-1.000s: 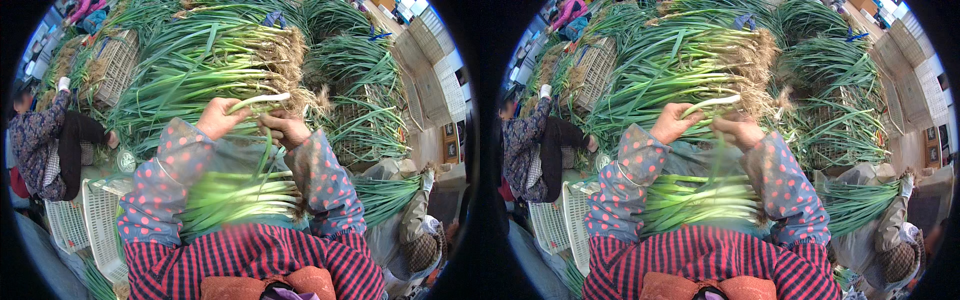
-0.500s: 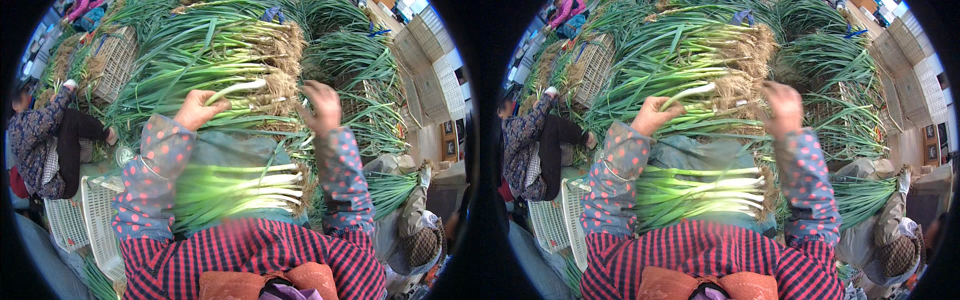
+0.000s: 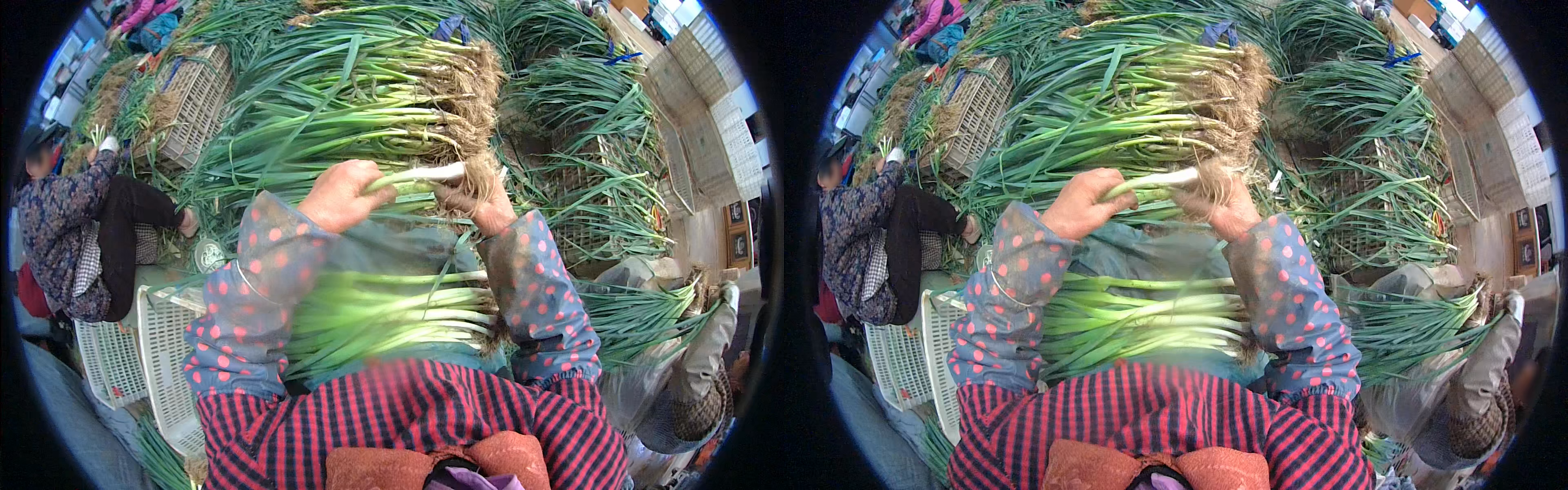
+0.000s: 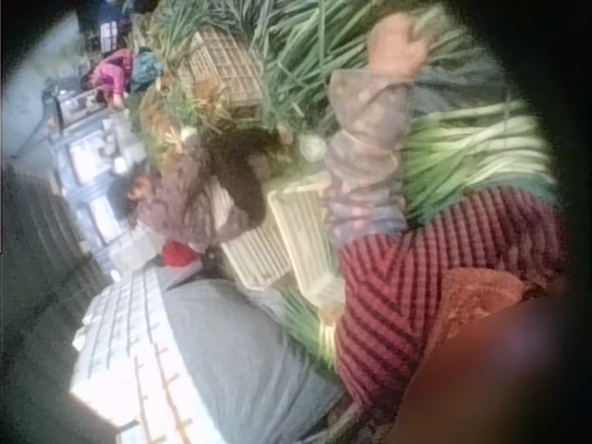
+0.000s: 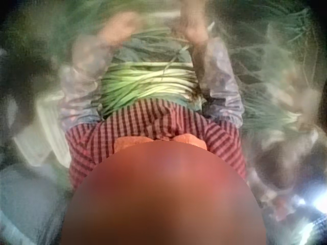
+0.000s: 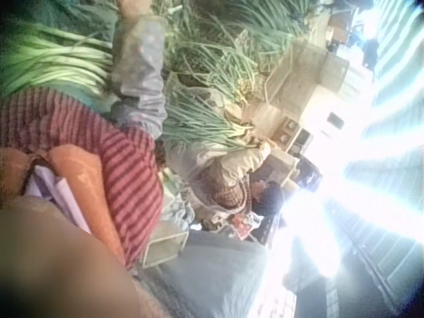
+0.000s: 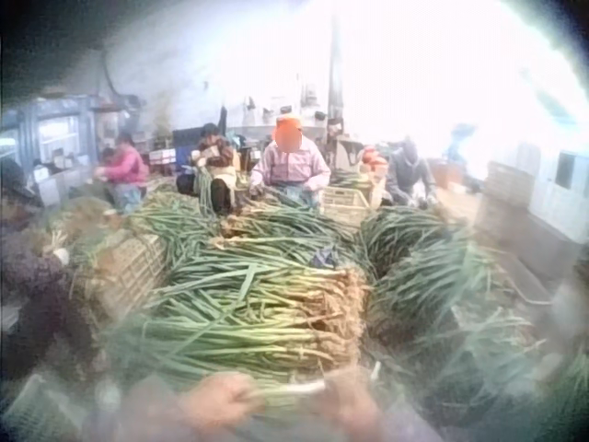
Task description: The person sits among large piles of green onions and repeatedly trims the root ends and outer layers by hand. Trimmed onions are placed into a white plastic basket beside them.
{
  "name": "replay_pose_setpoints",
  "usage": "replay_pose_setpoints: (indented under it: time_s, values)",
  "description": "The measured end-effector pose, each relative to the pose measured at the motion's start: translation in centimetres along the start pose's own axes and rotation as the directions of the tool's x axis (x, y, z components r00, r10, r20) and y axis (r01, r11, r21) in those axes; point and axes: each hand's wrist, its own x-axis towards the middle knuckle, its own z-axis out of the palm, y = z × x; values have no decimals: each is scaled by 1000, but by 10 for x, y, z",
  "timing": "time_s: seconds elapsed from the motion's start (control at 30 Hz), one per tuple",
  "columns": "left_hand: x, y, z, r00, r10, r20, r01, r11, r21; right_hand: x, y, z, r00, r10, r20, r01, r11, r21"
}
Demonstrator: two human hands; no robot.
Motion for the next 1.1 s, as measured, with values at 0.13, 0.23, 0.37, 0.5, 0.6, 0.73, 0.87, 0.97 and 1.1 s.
replay_pose_setpoints:
  time_s: [0.13, 0.23, 0.37, 0.5, 0.6, 0.73, 0.87, 0.97, 1.1]
  values:
    - [6, 13, 7, 971, -170, 168, 213, 933, -291, 2, -1, 2, 997, -79, -26, 76, 992, -99]
    - [8, 23, 9, 997, -68, 39, 71, 993, -93, -1, 2, -1, 986, -164, -3, 152, 919, -364]
    - [7, 28, 5, 968, -114, 224, 97, 992, 87, -3, 11, -4, 994, -108, -1, 100, 918, -384]
    - [6, 35, 18, 995, -72, 69, 67, 996, 65, 7, 25, -1, 942, -336, 14, 311, 857, -411]
    - [5, 37, 32, 996, 9, -84, -2, 997, 80, 10, 33, 3, 982, -178, -66, 170, 978, -118]
    - [4, 37, 46, 951, 175, -256, -121, 970, 212, 9, 34, 2, 996, 20, -87, -8, 990, 140]
    - [1, 35, 47, 926, 243, -288, -172, 952, 253, 9, 39, -1, 982, 17, -186, -40, 992, -117]
    - [-5, 32, 43, 922, 238, -305, -165, 955, 246, 9, 61, -19, 929, -244, -278, 67, 849, -524]
    - [-16, 16, 23, 924, 90, -372, -88, 996, 21, -2, 115, -91, 839, -408, -360, -124, 502, -856]
